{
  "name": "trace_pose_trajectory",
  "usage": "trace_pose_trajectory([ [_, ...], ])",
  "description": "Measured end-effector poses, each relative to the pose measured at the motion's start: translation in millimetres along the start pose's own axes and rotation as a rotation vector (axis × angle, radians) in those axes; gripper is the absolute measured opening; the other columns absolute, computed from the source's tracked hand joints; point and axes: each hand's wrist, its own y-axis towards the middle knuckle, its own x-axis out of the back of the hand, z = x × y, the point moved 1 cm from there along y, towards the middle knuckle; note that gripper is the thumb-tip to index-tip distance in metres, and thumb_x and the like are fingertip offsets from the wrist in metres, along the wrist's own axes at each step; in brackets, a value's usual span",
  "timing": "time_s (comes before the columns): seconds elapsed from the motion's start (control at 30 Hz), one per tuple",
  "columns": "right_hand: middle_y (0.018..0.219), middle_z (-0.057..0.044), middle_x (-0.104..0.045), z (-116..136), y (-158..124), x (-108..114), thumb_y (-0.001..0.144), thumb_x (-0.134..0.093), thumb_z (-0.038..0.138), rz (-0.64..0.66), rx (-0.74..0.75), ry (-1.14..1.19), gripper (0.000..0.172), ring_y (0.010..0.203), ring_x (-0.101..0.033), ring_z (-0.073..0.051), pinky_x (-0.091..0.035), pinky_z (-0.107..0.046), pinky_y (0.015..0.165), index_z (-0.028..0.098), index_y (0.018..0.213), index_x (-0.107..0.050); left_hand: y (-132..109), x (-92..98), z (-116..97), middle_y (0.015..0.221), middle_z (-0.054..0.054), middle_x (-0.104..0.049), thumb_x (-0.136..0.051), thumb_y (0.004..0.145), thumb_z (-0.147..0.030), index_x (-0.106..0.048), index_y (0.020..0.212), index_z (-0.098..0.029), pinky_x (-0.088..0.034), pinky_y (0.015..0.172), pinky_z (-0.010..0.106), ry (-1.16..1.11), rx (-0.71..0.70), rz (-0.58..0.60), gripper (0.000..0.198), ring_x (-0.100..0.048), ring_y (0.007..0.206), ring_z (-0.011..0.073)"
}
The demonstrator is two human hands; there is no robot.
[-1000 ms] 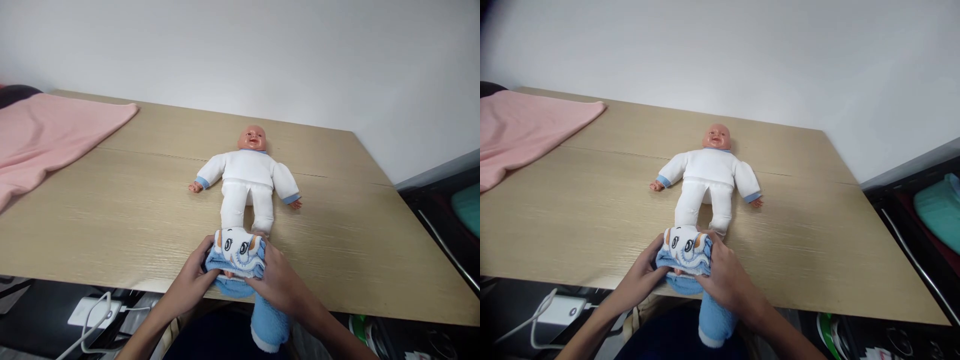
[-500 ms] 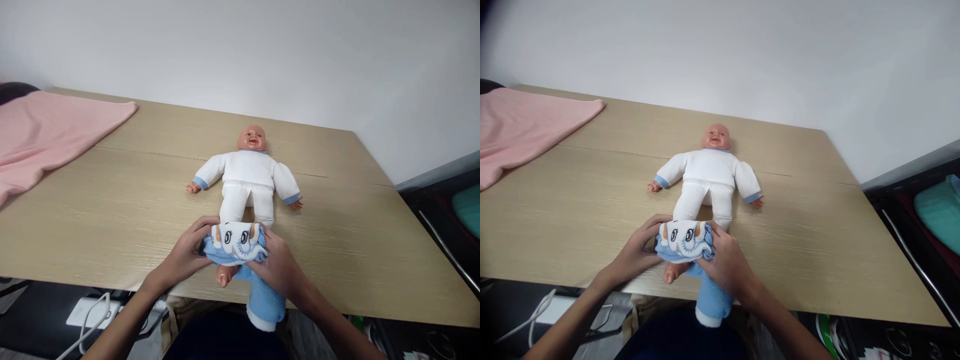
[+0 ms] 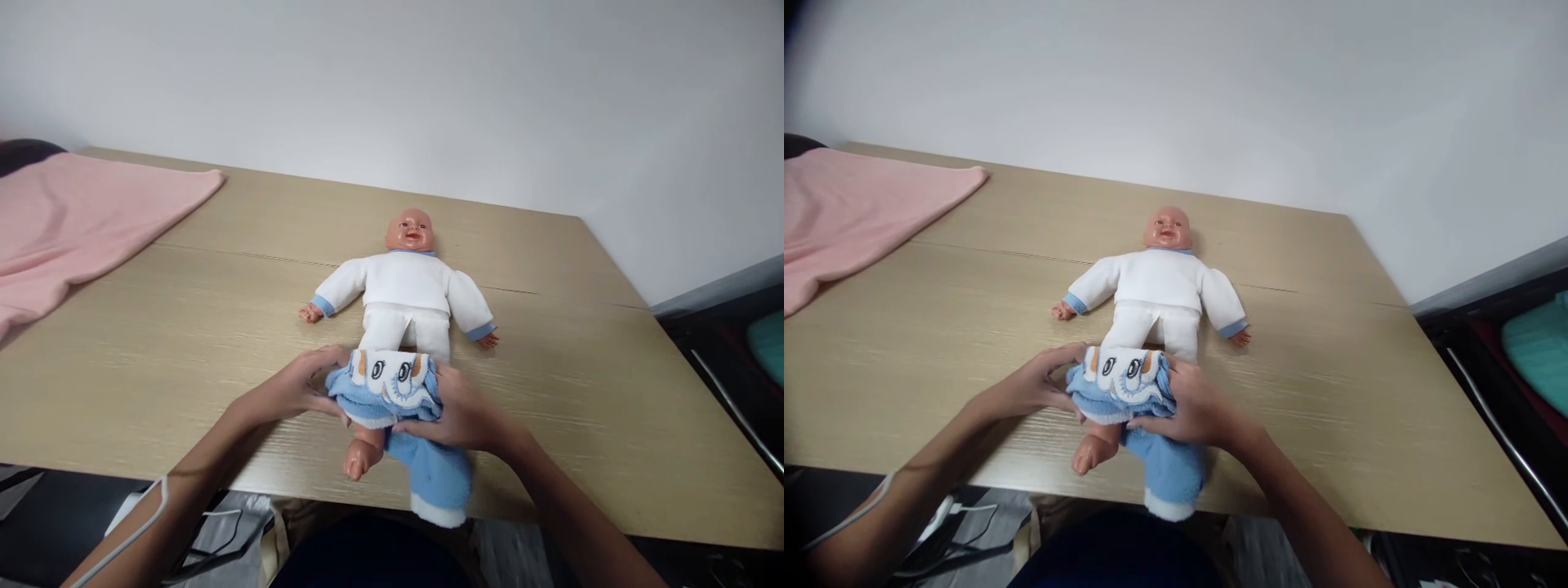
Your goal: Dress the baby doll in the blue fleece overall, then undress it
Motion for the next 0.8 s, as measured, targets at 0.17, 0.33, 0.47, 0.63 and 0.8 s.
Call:
trace_pose_trajectory([
  [0.17,0.125,-0.011,-0.075,-8,-27,10,0.094,-0.086,0.049,-0.06,-0.018,0.101,0.04,0.116,-0.071,-0.03,-0.059,-0.041,0.102,0.021,0.118,-0.072,-11,-6.5,16,0.109,0.004,-0.069,-0.091,0.093,-0.054,-0.067,0.115,-0.021,-0.053,0.093,0.033,-0.279,0.019,0.049,0.046,-0.066,0.104,0.0237],
  [0.33,0.105,-0.002,-0.07,-18,-44,12,0.098,-0.082,0.052,-0.092,-0.158,0.317,0.034,0.098,-0.067,-0.024,-0.055,-0.036,0.092,0.025,0.112,-0.066,-7,-2.2,11,0.12,0.008,-0.064,-0.066,0.109,-0.062,-0.062,0.128,-0.022,-0.049,0.104,0.038,-0.093,-0.087,-0.073,0.044,-0.062,0.114,0.0256],
  [0.47,0.106,-0.001,-0.064,-19,-45,10,0.093,-0.088,0.054,-0.077,-0.21,0.492,0.042,0.099,-0.063,-0.023,-0.054,-0.034,0.092,0.026,0.116,-0.067,15,2.8,-33,0.14,0.012,-0.061,-0.065,0.106,-0.072,-0.057,0.142,-0.025,-0.042,0.115,0.042,0.137,-0.222,-0.192,0.06,-0.056,0.129,0.0297],
  [0.63,0.121,-0.002,-0.064,-18,-44,10,0.093,-0.09,0.052,0.001,-0.181,0.763,0.056,0.112,-0.063,-0.022,-0.053,-0.031,0.1,0.028,0.137,-0.065,67,-5.0,-99,0.114,0.007,-0.072,-0.081,0.094,-0.073,-0.071,0.121,-0.022,-0.05,0.097,0.038,0.356,-0.219,0.237,0.059,-0.064,0.11,0.0291],
  [0.8,0.117,-0.004,-0.066,-25,-51,17,0.096,-0.081,0.067,0.052,-0.175,0.934,0.06,0.106,-0.064,-0.022,-0.054,-0.03,0.092,0.024,0.134,-0.068,111,-13.2,-104,0.093,0.0,-0.074,-0.085,0.097,-0.053,-0.075,0.111,-0.02,-0.049,0.07,0.027,0.069,-0.132,0.743,0.038,-0.066,0.079,0.018],
])
